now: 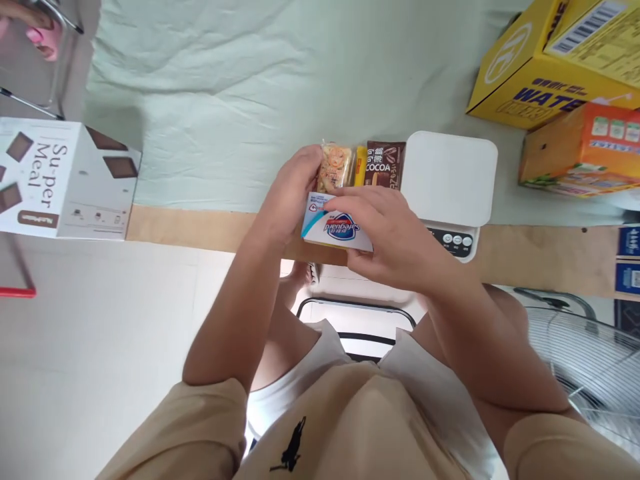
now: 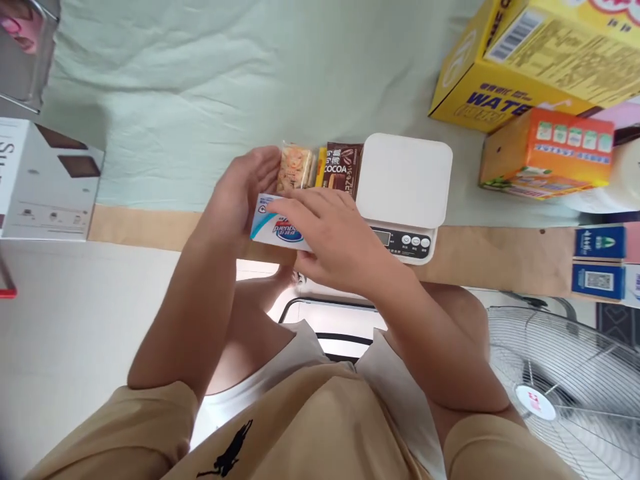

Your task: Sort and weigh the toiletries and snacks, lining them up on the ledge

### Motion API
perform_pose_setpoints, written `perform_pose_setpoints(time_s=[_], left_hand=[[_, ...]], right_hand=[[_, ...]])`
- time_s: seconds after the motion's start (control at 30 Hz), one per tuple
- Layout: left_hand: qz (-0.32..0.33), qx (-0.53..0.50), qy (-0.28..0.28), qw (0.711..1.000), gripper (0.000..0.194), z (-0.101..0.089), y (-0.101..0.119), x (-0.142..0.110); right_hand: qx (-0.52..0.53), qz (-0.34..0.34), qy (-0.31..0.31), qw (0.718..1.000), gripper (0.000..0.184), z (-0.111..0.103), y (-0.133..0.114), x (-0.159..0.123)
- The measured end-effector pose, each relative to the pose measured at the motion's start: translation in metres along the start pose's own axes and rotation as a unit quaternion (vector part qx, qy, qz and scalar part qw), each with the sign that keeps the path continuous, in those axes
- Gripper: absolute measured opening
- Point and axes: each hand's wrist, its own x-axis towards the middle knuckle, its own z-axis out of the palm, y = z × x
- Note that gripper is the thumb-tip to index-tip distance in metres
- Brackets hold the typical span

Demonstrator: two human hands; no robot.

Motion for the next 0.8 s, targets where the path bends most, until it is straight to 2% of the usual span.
perform_pose_setpoints(time_s=[0.1,0.17,0.3,0.4,0.47,0.6,0.63,0.7,0.8], left_hand=[[0.024,-0.013,-0.052,0.998,0.029,-0.002,0.0,0.005],[0.023,-0.005,-0.062,0.998,0.031,-0.005,-0.002,0.007],[0.021,0.019,-0.03,0.999,0.05,-0.016,-0.009,0.01],[0.025,0.045,-0.02,0.998,0.057,-0.021,-0.01,0.012],[0.04,0.039,-0.011,0.998,0.06,-0.019,-0.008,0.012],[0.033,-0.028,0.034,0.998,0.061,-0.005,0.002,0.006],[0.029,-0.046,0.042,0.998,0.061,-0.001,0.005,0.004],[0.039,-0.084,0.061,0.994,0.062,0.004,0.007,0.0],[0.034,-0.089,0.076,0.993,0.063,0.004,0.006,-0.001]], right_hand=[[-0.004,0.003,-0.009,1.0,0.058,-0.006,0.0,-0.001],[0.005,0.001,0.003,1.0,0.056,-0.013,0.001,-0.002],[0.031,0.0,0.046,0.998,0.047,-0.027,0.007,-0.002],[0.04,0.005,0.08,0.996,0.039,-0.034,0.011,-0.002],[0.039,0.047,0.102,0.993,0.034,-0.035,0.011,-0.004],[0.078,0.211,0.162,0.961,0.021,-0.036,0.002,-0.009],[0.093,0.252,0.154,0.951,0.02,-0.037,0.0,-0.009],[0.101,0.313,0.098,0.939,0.023,-0.037,-0.003,-0.01],[0.061,0.33,0.007,0.942,0.032,-0.037,-0.003,-0.011]])
